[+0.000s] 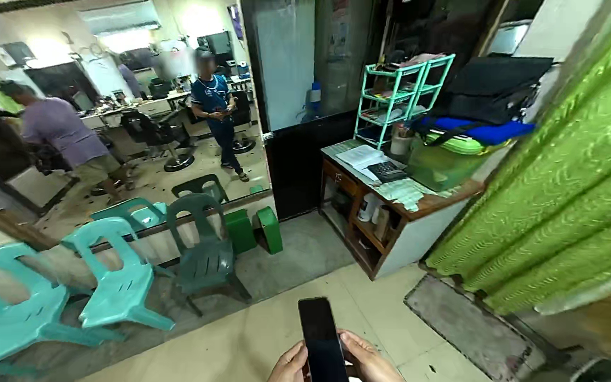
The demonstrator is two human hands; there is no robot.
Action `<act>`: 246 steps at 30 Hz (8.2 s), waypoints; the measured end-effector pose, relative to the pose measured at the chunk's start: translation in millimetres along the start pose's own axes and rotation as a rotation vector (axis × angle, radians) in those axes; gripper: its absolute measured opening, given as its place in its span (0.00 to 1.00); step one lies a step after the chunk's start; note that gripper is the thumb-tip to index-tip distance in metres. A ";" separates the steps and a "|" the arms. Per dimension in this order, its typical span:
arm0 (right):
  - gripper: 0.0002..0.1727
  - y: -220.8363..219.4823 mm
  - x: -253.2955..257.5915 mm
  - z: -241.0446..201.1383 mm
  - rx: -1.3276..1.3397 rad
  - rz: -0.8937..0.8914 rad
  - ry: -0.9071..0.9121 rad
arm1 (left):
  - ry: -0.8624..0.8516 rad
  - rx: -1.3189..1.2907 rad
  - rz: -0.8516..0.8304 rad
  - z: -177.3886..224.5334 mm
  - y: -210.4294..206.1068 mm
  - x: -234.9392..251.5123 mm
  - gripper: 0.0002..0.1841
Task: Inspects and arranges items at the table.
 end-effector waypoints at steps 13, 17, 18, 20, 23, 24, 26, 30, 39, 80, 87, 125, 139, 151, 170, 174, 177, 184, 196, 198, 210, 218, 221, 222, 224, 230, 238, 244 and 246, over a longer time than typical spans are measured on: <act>0.40 204.4 47.1 -243.3 0.072 0.524 0.589 | 0.172 0.405 -0.820 59.6 -250.4 400.3 0.20; 0.61 278.3 68.2 -288.9 -0.136 0.735 0.630 | 0.062 0.421 -0.895 34.9 -311.3 479.0 0.17; 0.67 296.3 74.5 -301.5 -0.178 0.804 0.596 | 0.031 0.429 -0.909 31.3 -327.3 494.8 0.16; 0.76 331.8 89.8 -333.1 -0.208 0.917 0.561 | -0.042 0.461 -0.954 30.7 -362.0 527.4 0.15; 0.76 376.0 113.2 -378.8 -0.190 0.975 0.558 | -0.043 0.519 -0.993 35.0 -402.4 574.8 0.14; 0.74 389.1 120.1 -393.8 -0.157 0.949 0.559 | -0.021 0.536 -1.011 39.8 -413.5 591.2 0.16; 0.70 415.2 132.8 -419.9 -0.071 0.833 0.577 | -0.033 0.586 -1.033 56.8 -437.9 629.1 0.20; 0.59 455.8 146.4 -446.2 0.092 0.420 0.775 | -0.332 0.738 -0.921 105.3 -478.0 735.9 0.20; 0.57 483.4 198.0 -518.9 0.652 -0.250 1.102 | -0.435 0.647 -0.697 174.5 -560.6 958.1 0.33; 0.42 535.9 122.9 -882.7 -2.242 1.497 0.042 | -1.416 1.276 -1.319 207.2 -690.2 967.4 0.18; 0.24 499.5 118.1 -870.2 -2.496 1.336 0.264 | -1.502 1.298 -1.383 221.9 -661.2 939.6 0.19; 0.20 474.4 114.8 -869.1 -1.696 1.209 0.395 | -1.342 1.380 -1.161 225.2 -672.3 899.5 0.30; 0.10 551.1 114.5 -817.2 -1.514 1.351 0.199 | -0.799 1.443 -1.299 221.3 -697.5 903.0 0.28; 0.07 526.4 106.4 -870.8 -1.379 1.120 0.536 | -0.326 1.292 -1.573 247.9 -707.2 935.9 0.24; 0.06 520.8 107.5 -855.4 -1.336 1.100 0.568 | -0.344 1.334 -2.017 229.6 -722.3 938.1 0.21; 0.06 526.3 108.3 -851.0 -1.346 1.154 0.549 | -0.342 1.454 -1.995 220.2 -730.4 942.8 0.22; 0.07 535.7 106.5 -848.4 -1.346 1.182 0.569 | -0.453 1.349 -1.925 224.9 -725.0 941.5 0.20; 0.13 540.0 92.4 -818.9 -0.854 1.231 0.589 | -0.823 1.245 -1.467 230.4 -689.3 954.2 0.21; 0.17 524.0 115.9 -801.6 0.040 0.912 0.766 | -1.293 0.860 -1.187 198.3 -659.9 956.3 0.14; 0.17 525.1 108.1 -798.3 0.082 0.836 0.830 | -1.132 0.671 -1.137 205.1 -646.9 968.6 0.16; 0.18 543.5 125.8 -754.1 -0.202 1.102 0.606 | -0.473 0.600 -1.233 250.8 -634.6 980.0 0.10; 0.23 530.5 140.0 -753.6 -0.416 1.504 0.511 | -0.317 0.568 -1.261 220.3 -629.7 1000.7 0.16; 0.36 492.1 139.0 -779.3 -1.000 1.912 0.344 | -0.270 0.517 -1.236 211.7 -630.8 1006.6 0.14; 0.37 476.2 153.7 -789.6 -1.165 1.921 0.338 | -0.254 0.491 -1.242 207.4 -629.3 1008.7 0.15; 0.36 450.9 204.4 -802.5 -1.404 1.838 0.315 | -0.243 0.448 -1.260 200.2 -626.3 1013.4 0.16; 0.13 477.0 281.5 -793.6 -1.686 1.920 0.459 | -0.157 0.217 -1.401 206.6 -620.6 1027.7 0.16; 0.12 470.0 278.2 -813.8 -1.321 1.947 0.409 | -0.349 0.440 -1.324 165.6 -633.8 1063.7 0.37; 0.12 478.8 285.0 -824.7 -1.396 2.004 0.232 | -0.239 0.452 -1.287 150.3 -658.5 1071.6 0.40; 0.12 483.4 284.1 -822.2 -1.336 2.059 0.202 | -0.204 0.463 -1.265 148.7 -663.2 1071.5 0.42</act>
Point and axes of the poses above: each hand's wrist, its own x-axis towards the middle knuckle, its own y-axis out of the back of the hand, z = x × y, the point moved 4 cm from there along x, towards the middle knuckle, and after that the axes turned 8 degrees about -y, right-handed, at the moved point
